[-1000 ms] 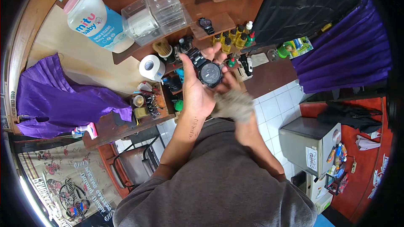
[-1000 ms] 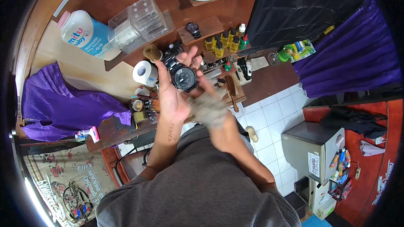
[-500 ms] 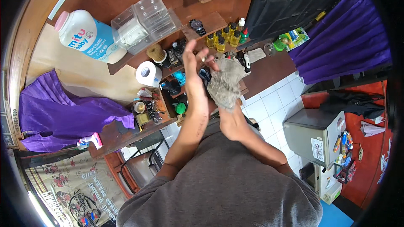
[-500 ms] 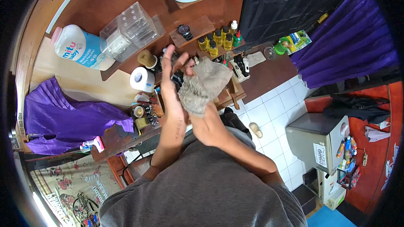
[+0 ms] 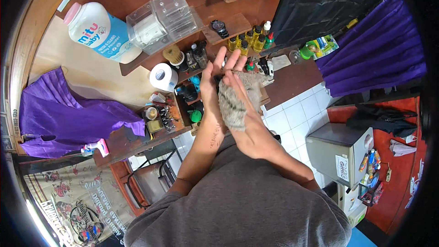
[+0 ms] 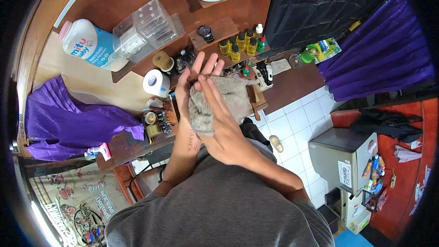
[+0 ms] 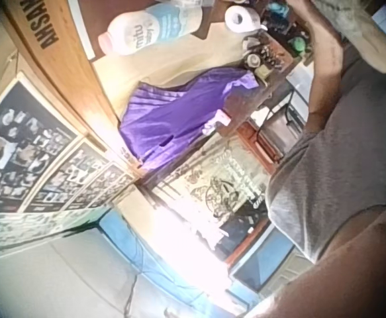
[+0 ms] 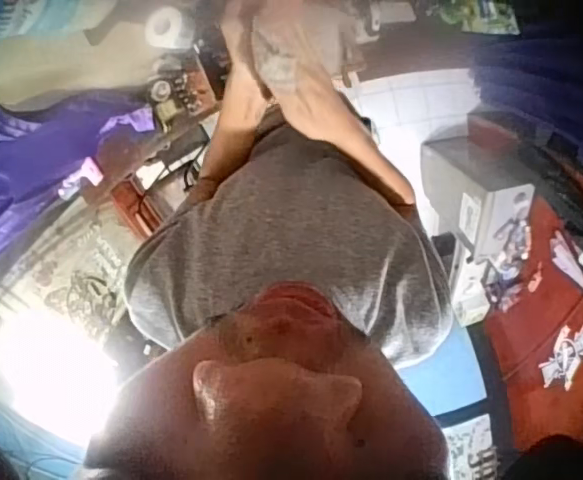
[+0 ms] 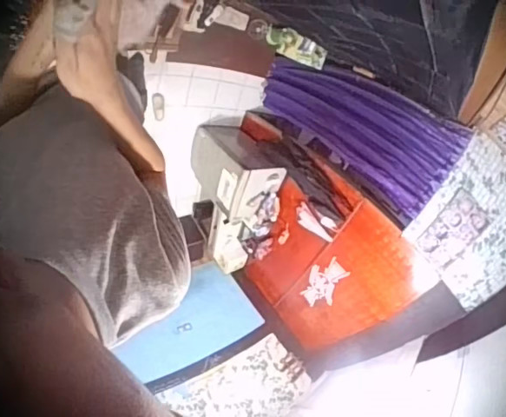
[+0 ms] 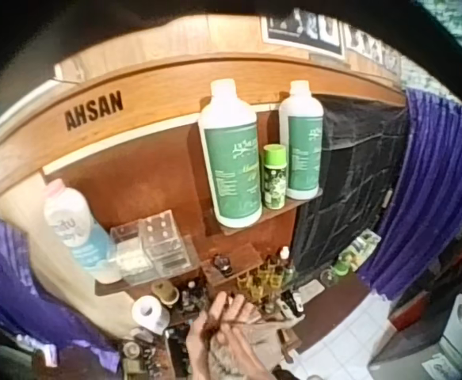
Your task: The person cleans various barber tools and accessories using a cloth. They wipe down a small black device, a wooden comb, and a shaving brush, then place them on a wooden shelf. The person also handles a roll of paper towels and a small bottle of liquid.
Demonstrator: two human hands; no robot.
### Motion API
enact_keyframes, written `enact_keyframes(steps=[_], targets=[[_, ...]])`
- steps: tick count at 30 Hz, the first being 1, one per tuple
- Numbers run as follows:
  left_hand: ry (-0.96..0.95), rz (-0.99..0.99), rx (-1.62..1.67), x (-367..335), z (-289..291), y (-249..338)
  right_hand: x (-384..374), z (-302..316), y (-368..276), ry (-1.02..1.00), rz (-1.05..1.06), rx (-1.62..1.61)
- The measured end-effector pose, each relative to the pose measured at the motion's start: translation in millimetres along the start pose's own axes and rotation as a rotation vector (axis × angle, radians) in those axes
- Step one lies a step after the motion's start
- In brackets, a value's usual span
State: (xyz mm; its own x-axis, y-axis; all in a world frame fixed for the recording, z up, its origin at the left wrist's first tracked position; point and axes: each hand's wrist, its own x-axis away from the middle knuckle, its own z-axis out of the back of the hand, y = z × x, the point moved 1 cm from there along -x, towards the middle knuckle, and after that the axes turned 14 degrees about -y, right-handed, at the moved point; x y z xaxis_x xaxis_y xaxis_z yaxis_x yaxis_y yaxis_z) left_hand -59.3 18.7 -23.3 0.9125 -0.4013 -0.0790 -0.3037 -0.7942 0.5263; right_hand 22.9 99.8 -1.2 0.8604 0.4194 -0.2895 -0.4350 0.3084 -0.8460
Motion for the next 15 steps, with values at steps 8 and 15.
enact_keyframes(steps=[8, 15], targets=[[-0.031, 0.03, 0.037, 14, -11, -13, -8, 9, 7, -0.011, 0.024, -0.005], [-0.107, 0.044, -0.078, 11, -2, -10, 2, 1, 8, -0.021, -0.042, -0.058]])
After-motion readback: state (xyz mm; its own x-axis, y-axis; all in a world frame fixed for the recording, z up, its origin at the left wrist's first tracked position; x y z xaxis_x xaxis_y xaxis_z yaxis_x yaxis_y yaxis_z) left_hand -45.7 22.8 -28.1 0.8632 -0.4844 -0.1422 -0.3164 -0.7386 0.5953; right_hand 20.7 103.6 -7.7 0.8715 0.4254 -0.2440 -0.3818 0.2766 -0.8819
